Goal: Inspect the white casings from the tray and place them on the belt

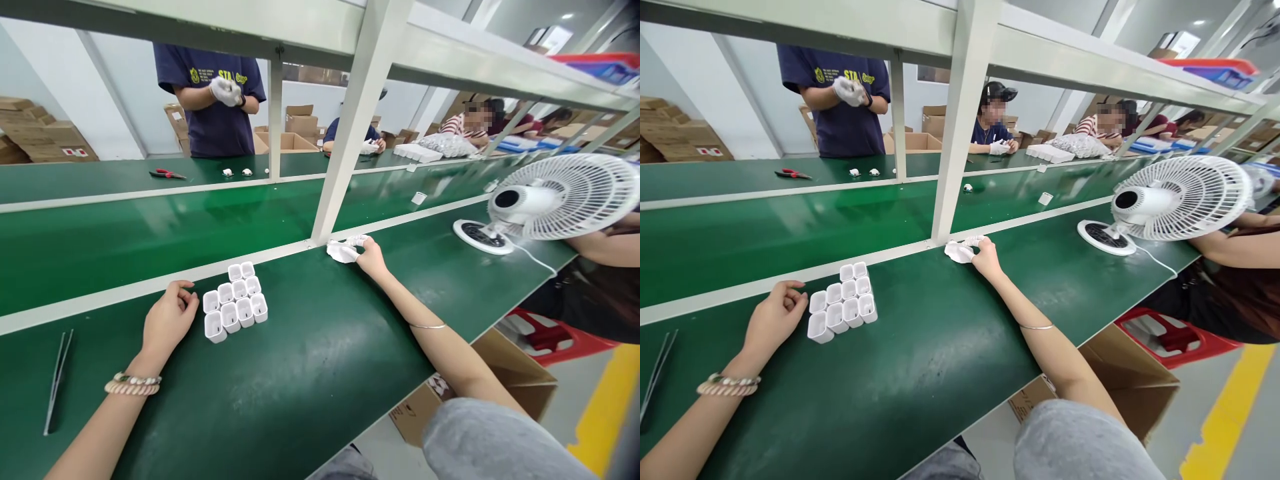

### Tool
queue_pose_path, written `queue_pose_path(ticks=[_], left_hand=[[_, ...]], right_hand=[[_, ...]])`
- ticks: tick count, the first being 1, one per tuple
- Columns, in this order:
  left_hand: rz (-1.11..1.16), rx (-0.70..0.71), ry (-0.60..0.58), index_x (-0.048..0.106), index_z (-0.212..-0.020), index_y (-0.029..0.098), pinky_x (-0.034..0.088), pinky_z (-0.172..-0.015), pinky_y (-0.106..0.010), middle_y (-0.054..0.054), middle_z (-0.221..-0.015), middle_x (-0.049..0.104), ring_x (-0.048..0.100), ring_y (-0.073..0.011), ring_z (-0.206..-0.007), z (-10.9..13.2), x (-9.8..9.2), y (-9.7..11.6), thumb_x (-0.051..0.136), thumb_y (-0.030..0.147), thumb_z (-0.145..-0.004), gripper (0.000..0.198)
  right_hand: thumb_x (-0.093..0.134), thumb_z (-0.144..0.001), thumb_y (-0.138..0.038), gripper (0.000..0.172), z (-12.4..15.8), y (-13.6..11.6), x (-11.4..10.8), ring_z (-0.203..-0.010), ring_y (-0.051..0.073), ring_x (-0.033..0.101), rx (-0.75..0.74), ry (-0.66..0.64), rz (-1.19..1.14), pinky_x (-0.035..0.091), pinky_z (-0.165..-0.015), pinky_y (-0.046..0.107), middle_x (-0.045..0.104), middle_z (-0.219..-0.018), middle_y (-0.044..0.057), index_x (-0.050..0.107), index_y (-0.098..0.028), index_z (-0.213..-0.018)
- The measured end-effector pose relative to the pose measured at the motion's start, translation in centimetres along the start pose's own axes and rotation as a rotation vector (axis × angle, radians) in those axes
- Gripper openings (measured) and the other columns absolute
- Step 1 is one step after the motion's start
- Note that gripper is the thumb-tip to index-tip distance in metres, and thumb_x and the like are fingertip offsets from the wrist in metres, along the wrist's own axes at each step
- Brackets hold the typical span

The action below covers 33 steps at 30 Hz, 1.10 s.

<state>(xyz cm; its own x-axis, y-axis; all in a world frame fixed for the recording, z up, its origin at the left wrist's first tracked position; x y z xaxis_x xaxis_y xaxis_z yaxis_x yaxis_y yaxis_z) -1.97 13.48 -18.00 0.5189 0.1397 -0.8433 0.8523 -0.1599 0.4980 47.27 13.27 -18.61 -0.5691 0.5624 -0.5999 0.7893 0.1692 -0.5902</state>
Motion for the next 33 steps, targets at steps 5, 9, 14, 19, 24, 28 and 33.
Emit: queue_pose_path(ticks=[5, 9, 14, 19, 24, 28, 33], left_hand=[[-0.008, 0.006, 0.015, 0.050, -0.107, 0.022, 0.042, -0.057, -0.026, 0.001, -0.075, 0.062, 0.059, -0.0167, -0.063, -0.07, -0.13, 0.39, 0.046, 0.036, -0.083, 0.029], [0.002, 0.008, 0.016, 0.050, -0.107, 0.022, 0.042, -0.057, -0.027, 0.001, -0.075, 0.062, 0.059, -0.0170, -0.063, -0.04, -0.15, 0.45, 0.046, 0.036, -0.083, 0.028], [-0.002, 0.003, 0.003, 0.049, -0.107, 0.022, 0.041, -0.058, -0.027, 0.001, -0.076, 0.062, 0.059, -0.0170, -0.064, 0.03, -0.18, 0.46, 0.046, 0.036, -0.084, 0.028], [-0.017, 0.004, -0.012, 0.049, -0.108, 0.023, 0.041, -0.057, -0.026, 0.001, -0.077, 0.062, 0.059, -0.0170, -0.065, 0.00, -0.16, 0.53, 0.045, 0.037, -0.084, 0.028], [-0.016, 0.006, -0.006, 0.049, -0.108, 0.023, 0.041, -0.057, -0.026, 0.001, -0.077, 0.062, 0.059, -0.0169, -0.065, 0.04, -0.19, 0.47, 0.045, 0.037, -0.083, 0.028], [-0.021, 0.007, -0.009, 0.049, -0.108, 0.023, 0.041, -0.056, -0.026, 0.001, -0.077, 0.062, 0.059, -0.0170, -0.064, 0.00, -0.14, 0.42, 0.045, 0.037, -0.084, 0.028], [-0.017, 0.011, -0.005, 0.049, -0.108, 0.023, 0.041, -0.056, -0.027, 0.000, -0.077, 0.063, 0.060, -0.0178, -0.065, 0.01, -0.13, 0.36, 0.045, 0.036, -0.084, 0.028]], right_hand=[[0.069, -0.075, -0.042, 0.020, 0.19, -0.13, 0.02, -0.096, 0.027, 0.066, 0.006, 0.036, -0.053, 0.051, -0.092, 0.048, 0.072, -0.095, 0.007, 0.071, -0.022, -0.079], [0.071, -0.073, -0.041, 0.021, 0.17, -0.13, 0.16, -0.094, 0.028, 0.066, 0.013, 0.050, -0.071, 0.052, -0.090, 0.049, 0.072, -0.092, 0.007, 0.071, -0.021, -0.079], [0.072, -0.072, -0.046, 0.028, 0.12, -0.05, 0.41, -0.091, 0.028, 0.067, 0.017, 0.057, -0.081, 0.054, -0.087, 0.048, 0.072, -0.090, 0.009, 0.072, -0.019, -0.080], [0.071, -0.073, -0.049, 0.030, 0.09, -0.21, 0.46, -0.093, 0.028, 0.067, 0.012, 0.050, -0.083, 0.054, -0.087, 0.047, 0.072, -0.091, 0.008, 0.072, -0.020, -0.083], [0.070, -0.075, -0.050, 0.031, 0.07, -0.23, 0.42, -0.092, 0.027, 0.067, 0.002, 0.047, -0.074, 0.054, -0.087, 0.047, 0.073, -0.091, 0.008, 0.073, -0.020, -0.083], [0.070, -0.075, -0.050, 0.030, 0.06, -0.07, 0.45, -0.091, 0.027, 0.068, -0.009, 0.048, -0.067, 0.054, -0.087, 0.046, 0.073, -0.091, 0.007, 0.073, -0.021, -0.084], [0.071, -0.074, -0.050, 0.030, 0.07, 0.05, 0.52, -0.091, 0.028, 0.068, -0.013, 0.058, -0.058, 0.054, -0.087, 0.047, 0.073, -0.091, 0.007, 0.074, -0.022, -0.084]])
Point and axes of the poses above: each hand's wrist, its own z-axis away from the middle knuckle, its own x-axis out of the palm, y = z × x, the point moved 3 cm from there along -z, towards the middle knuckle
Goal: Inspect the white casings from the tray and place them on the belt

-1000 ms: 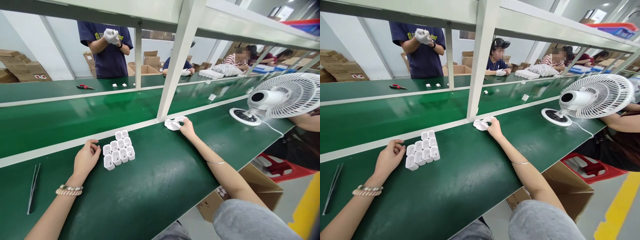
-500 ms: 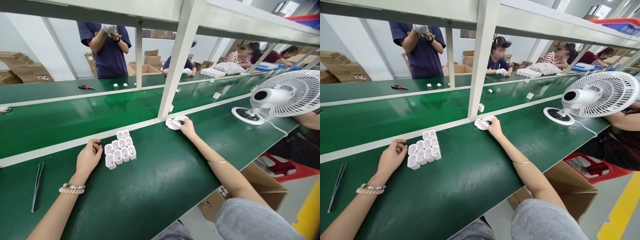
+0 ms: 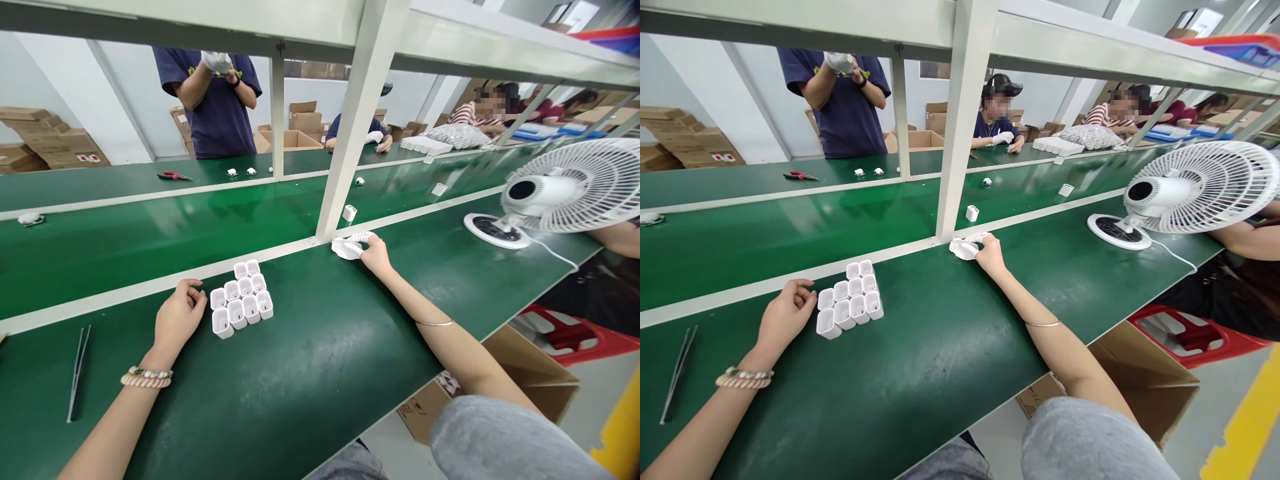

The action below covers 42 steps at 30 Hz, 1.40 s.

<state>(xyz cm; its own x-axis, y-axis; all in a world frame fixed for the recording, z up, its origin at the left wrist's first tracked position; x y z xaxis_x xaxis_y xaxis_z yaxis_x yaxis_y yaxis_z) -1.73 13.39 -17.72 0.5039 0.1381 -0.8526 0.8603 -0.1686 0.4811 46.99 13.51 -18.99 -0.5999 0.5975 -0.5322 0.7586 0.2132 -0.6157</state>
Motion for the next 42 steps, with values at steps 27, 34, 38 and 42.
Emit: queue_pose_path(ticks=[27, 34, 38, 42], left_hand=[[-0.009, 0.001, -0.007, 0.049, -0.109, 0.023, 0.041, -0.057, -0.026, 0.001, -0.078, 0.063, 0.060, -0.0174, -0.066, 0.04, 0.04, 0.00, 0.045, 0.036, -0.084, 0.028], [-0.008, 0.001, -0.002, 0.049, -0.108, 0.023, 0.040, -0.056, -0.026, 0.001, -0.077, 0.062, 0.059, -0.0175, -0.064, 0.08, 0.00, -0.03, 0.045, 0.036, -0.084, 0.027], [-0.005, 0.005, -0.004, 0.049, -0.108, 0.022, 0.040, -0.057, -0.026, 0.000, -0.077, 0.062, 0.059, -0.0176, -0.065, 0.11, -0.04, 0.19, 0.045, 0.036, -0.084, 0.027], [-0.021, 0.002, -0.006, 0.049, -0.109, 0.022, 0.040, -0.057, -0.026, 0.001, -0.077, 0.062, 0.059, -0.0172, -0.065, 0.08, 0.01, 0.20, 0.044, 0.035, -0.085, 0.028]], right_hand=[[0.065, -0.079, -0.049, 0.029, 0.02, -0.65, -0.25, -0.087, 0.029, 0.068, -0.053, 0.019, 0.087, 0.053, -0.084, 0.048, 0.073, -0.088, 0.008, 0.072, -0.021, -0.081], [0.061, -0.082, -0.051, 0.033, -0.02, -0.17, -0.20, -0.090, 0.030, 0.068, -0.048, 0.038, 0.083, 0.053, -0.083, 0.047, 0.073, -0.089, 0.010, 0.072, -0.020, -0.082], [0.061, -0.083, -0.051, 0.033, 0.01, -0.22, -0.35, -0.090, 0.029, 0.068, -0.046, 0.043, 0.078, 0.054, -0.083, 0.047, 0.073, -0.090, 0.010, 0.072, -0.020, -0.083], [0.067, -0.079, -0.048, 0.027, 0.09, -0.56, -0.42, -0.091, 0.027, 0.068, -0.051, 0.011, 0.056, 0.054, -0.086, 0.045, 0.074, -0.091, 0.006, 0.073, -0.023, -0.086]])
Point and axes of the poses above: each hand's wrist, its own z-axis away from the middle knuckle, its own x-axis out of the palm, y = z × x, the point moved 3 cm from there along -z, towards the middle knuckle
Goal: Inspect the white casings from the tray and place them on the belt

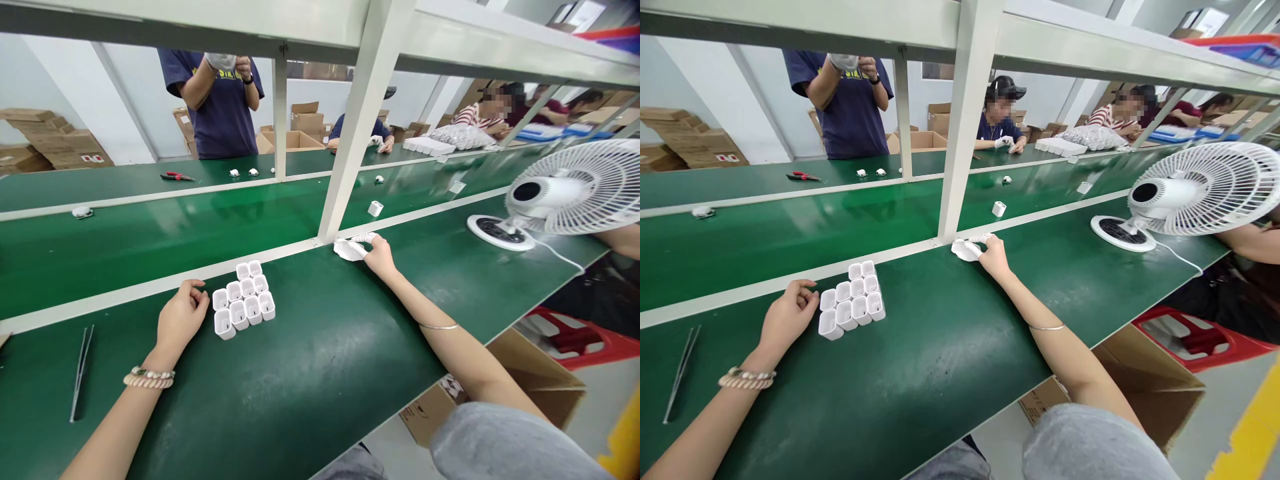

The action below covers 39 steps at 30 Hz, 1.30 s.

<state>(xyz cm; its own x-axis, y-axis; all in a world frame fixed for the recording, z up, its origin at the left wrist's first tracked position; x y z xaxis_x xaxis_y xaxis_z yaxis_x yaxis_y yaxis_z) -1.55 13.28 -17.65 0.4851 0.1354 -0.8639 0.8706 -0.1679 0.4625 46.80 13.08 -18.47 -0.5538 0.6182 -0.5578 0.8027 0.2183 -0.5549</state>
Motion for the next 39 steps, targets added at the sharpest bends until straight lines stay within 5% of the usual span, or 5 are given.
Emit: queue_pose_path(ticks=[13, 20, 26, 32, 39], left_hand=[[0.003, 0.003, 0.003, 0.049, -0.108, 0.022, 0.040, -0.057, -0.025, 0.002, -0.077, 0.062, 0.059, -0.0162, -0.065, 0.0, 0.0, 0.0, 0.044, 0.035, -0.084, 0.028], [0.000, 0.004, 0.003, 0.049, -0.108, 0.022, 0.039, -0.057, -0.026, 0.001, -0.077, 0.062, 0.059, -0.0166, -0.065, 0.0, 0.0, -0.2, 0.044, 0.035, -0.084, 0.028], [-0.006, 0.004, -0.001, 0.049, -0.109, 0.022, 0.039, -0.056, -0.026, 0.001, -0.077, 0.062, 0.059, -0.0165, -0.064, -0.1, 0.1, -0.1, 0.044, 0.035, -0.084, 0.029], [-0.012, -0.006, -0.008, 0.049, -0.109, 0.022, 0.039, -0.056, -0.026, 0.001, -0.076, 0.062, 0.059, -0.0167, -0.064, 0.0, -0.1, 0.2, 0.043, 0.035, -0.084, 0.029], [-0.014, -0.007, -0.005, 0.049, -0.109, 0.022, 0.039, -0.056, -0.026, 0.001, -0.077, 0.063, 0.059, -0.0169, -0.065, 0.0, -0.1, 0.1, 0.044, 0.036, -0.084, 0.029]], right_hand=[[0.063, -0.083, -0.050, 0.030, -0.3, -0.1, -1.0, -0.090, 0.027, 0.068, -0.024, 0.073, 0.034, 0.053, -0.084, 0.044, 0.074, -0.090, 0.007, 0.074, -0.022, -0.085], [0.069, -0.075, -0.056, 0.039, -0.1, 0.3, -0.3, -0.098, 0.031, 0.065, 0.016, -0.001, 0.074, 0.048, -0.092, 0.052, 0.073, -0.097, 0.009, 0.072, -0.021, -0.093], [0.059, -0.084, -0.055, 0.038, -0.3, 0.2, -1.2, -0.094, 0.029, 0.066, 0.010, 0.093, 0.088, 0.048, -0.090, 0.048, 0.073, -0.095, 0.010, 0.072, -0.020, -0.091], [0.066, -0.077, -0.058, 0.042, -0.1, 0.2, -0.3, -0.102, 0.032, 0.063, 0.006, -0.011, 0.139, 0.045, -0.093, 0.053, 0.072, -0.101, 0.010, 0.071, -0.022, -0.097], [0.053, -0.088, -0.055, 0.040, -0.3, 0.4, -0.9, -0.097, 0.029, 0.064, 0.022, 0.075, 0.131, 0.045, -0.091, 0.049, 0.072, -0.099, 0.010, 0.070, -0.020, -0.098]])
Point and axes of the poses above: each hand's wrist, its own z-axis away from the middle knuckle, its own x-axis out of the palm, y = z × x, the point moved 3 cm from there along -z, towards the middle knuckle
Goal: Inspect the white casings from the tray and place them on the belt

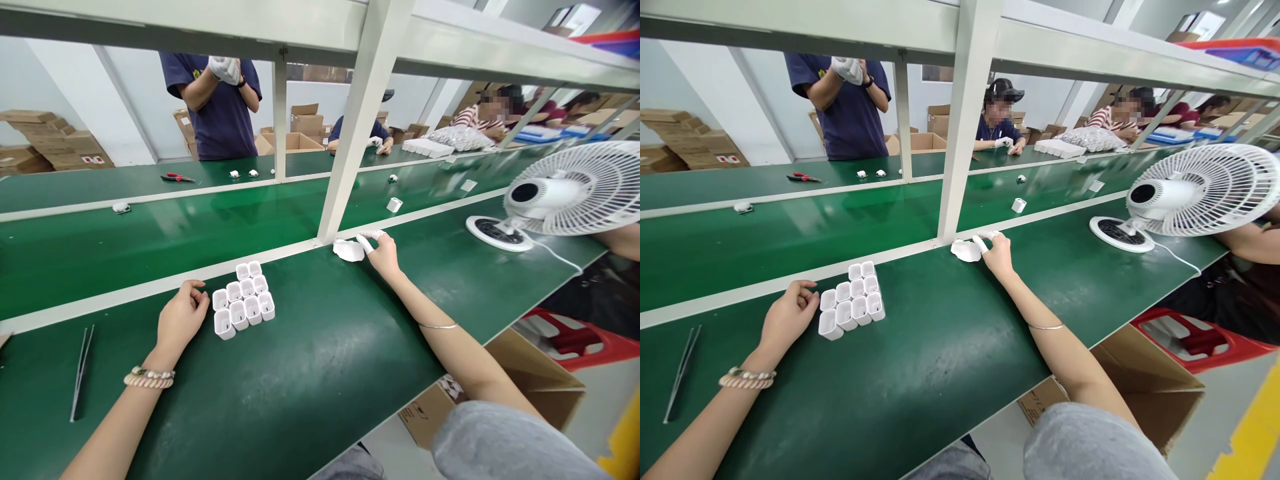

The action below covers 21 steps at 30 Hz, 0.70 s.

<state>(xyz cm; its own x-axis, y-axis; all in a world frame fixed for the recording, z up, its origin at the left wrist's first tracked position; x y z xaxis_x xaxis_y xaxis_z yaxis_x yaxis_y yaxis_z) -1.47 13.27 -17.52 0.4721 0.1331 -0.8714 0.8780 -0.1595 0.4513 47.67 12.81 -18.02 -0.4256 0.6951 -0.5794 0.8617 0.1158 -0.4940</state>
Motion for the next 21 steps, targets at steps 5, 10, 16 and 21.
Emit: queue_pose_path(ticks=[5, 10, 16, 21], left_hand=[[0.001, 0.003, -0.002, 0.049, -0.109, 0.021, 0.039, -0.055, -0.026, 0.000, -0.077, 0.063, 0.059, -0.0172, -0.064, 0.00, -0.01, 0.05, 0.043, 0.035, -0.084, 0.029], [0.004, 0.002, -0.008, 0.050, -0.109, 0.021, 0.039, -0.055, -0.026, 0.000, -0.077, 0.063, 0.060, -0.0177, -0.065, 0.07, -0.16, 0.11, 0.044, 0.035, -0.084, 0.029], [0.004, 0.008, -0.004, 0.050, -0.108, 0.022, 0.039, -0.055, -0.026, 0.000, -0.077, 0.063, 0.060, -0.0177, -0.064, -0.04, 0.00, 0.09, 0.043, 0.035, -0.085, 0.028], [-0.001, 0.007, -0.002, 0.050, -0.109, 0.022, 0.039, -0.056, -0.026, 0.000, -0.077, 0.063, 0.060, -0.0174, -0.065, -0.06, 0.08, 0.03, 0.043, 0.035, -0.085, 0.028]], right_hand=[[0.062, -0.081, -0.058, 0.046, 0.27, -0.07, 0.85, -0.105, 0.032, 0.060, -0.013, -0.107, 0.047, 0.042, -0.095, 0.053, 0.070, -0.104, 0.012, 0.068, -0.020, -0.106], [0.058, -0.084, -0.057, 0.045, 0.11, 0.30, 0.61, -0.104, 0.031, 0.060, 0.039, -0.056, 0.054, 0.042, -0.094, 0.053, 0.069, -0.103, 0.013, 0.068, -0.020, -0.107], [0.051, -0.089, -0.053, 0.041, -0.14, 0.39, 0.19, -0.102, 0.030, 0.062, 0.036, -0.023, -0.033, 0.047, -0.094, 0.050, 0.071, -0.100, 0.012, 0.072, -0.019, -0.101], [0.054, -0.086, -0.056, 0.042, 0.14, -0.52, 0.57, -0.100, 0.028, 0.065, -0.015, -0.111, -0.076, 0.051, -0.092, 0.045, 0.070, -0.103, 0.010, 0.076, -0.022, -0.093]])
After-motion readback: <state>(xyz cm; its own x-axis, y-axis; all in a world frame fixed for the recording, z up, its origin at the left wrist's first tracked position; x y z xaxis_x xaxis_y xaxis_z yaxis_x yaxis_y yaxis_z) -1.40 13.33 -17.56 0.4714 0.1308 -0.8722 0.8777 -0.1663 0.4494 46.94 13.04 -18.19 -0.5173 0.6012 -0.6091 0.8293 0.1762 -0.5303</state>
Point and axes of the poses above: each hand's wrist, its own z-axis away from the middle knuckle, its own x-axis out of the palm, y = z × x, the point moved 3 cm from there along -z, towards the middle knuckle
